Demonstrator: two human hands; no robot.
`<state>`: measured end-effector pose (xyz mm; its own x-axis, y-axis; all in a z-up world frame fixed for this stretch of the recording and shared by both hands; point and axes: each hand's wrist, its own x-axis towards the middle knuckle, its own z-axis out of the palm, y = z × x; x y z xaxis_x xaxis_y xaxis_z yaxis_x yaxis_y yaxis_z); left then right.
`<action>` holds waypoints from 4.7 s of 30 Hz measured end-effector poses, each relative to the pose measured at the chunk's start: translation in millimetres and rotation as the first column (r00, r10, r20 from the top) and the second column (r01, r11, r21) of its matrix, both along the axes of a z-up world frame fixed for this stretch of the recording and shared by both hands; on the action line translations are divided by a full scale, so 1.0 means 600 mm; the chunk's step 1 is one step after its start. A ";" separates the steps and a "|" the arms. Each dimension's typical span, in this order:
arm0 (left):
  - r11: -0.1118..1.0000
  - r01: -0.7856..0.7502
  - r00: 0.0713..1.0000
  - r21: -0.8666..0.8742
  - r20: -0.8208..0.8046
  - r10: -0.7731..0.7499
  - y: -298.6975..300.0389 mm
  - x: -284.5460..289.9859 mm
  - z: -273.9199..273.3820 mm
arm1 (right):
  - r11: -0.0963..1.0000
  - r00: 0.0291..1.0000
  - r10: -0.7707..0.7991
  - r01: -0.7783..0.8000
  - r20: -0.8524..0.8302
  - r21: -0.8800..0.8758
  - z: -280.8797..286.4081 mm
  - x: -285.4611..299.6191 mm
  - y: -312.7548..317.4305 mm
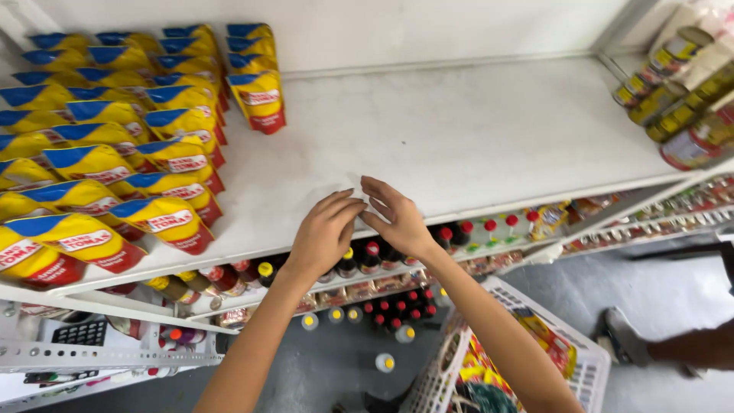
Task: Arranging sauce pouches on a grocery store shelf from a plastic basket.
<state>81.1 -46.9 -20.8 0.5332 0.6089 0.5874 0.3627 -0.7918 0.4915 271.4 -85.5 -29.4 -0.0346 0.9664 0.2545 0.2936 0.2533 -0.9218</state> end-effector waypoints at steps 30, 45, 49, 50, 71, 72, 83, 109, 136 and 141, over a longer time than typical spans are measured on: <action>0.655 0.588 0.636 -0.474 -0.229 -0.736 -0.561 0.380 -0.268 | 0.586 0.745 -0.660 0.589 0.094 -0.556 -0.284 0.269 -0.800; 0.699 0.052 0.655 -0.713 -0.504 -0.563 -0.608 0.346 -0.446 | 0.588 0.733 -0.612 0.673 0.298 -0.447 -0.413 0.103 -0.901; 0.735 0.039 0.749 -0.677 -0.467 -0.470 -0.620 0.375 -0.528 | 0.535 0.704 -0.681 0.665 0.200 -0.520 -0.401 0.109 -0.953; 0.781 0.103 0.736 -0.616 -0.481 -0.476 -0.626 0.388 -0.536 | 0.447 0.660 -0.745 0.604 0.099 -0.660 -0.403 0.107 -0.974; 0.473 0.123 0.693 -0.872 -0.266 -0.670 -0.738 0.407 -0.539 | 0.189 -0.300 -0.788 0.712 -0.537 -0.676 -0.353 0.083 -1.210; 0.444 0.047 0.748 -0.895 -0.263 -0.609 -0.734 0.385 -0.526 | 0.255 -0.182 -0.808 0.750 -0.561 -0.610 -0.343 0.095 -1.204; -0.508 0.486 0.859 -0.711 0.280 0.430 -0.679 0.187 -0.328 | 0.502 0.011 -0.605 0.782 -0.796 -0.370 -0.237 0.148 -1.048; 0.544 0.383 0.863 -0.747 0.080 -0.498 -0.721 0.220 0.065 | 0.812 0.780 -0.579 0.524 -0.239 -0.257 -0.014 0.122 -0.948; 0.103 0.473 0.877 -0.875 0.457 -0.149 -0.724 0.207 0.013 | 0.688 0.586 -0.724 0.646 0.363 0.331 -0.036 0.045 -0.917; 0.067 0.487 0.857 -0.871 0.462 -0.228 -0.724 0.195 0.054 | 0.696 0.692 -0.708 0.649 0.141 0.309 -0.078 0.046 -0.934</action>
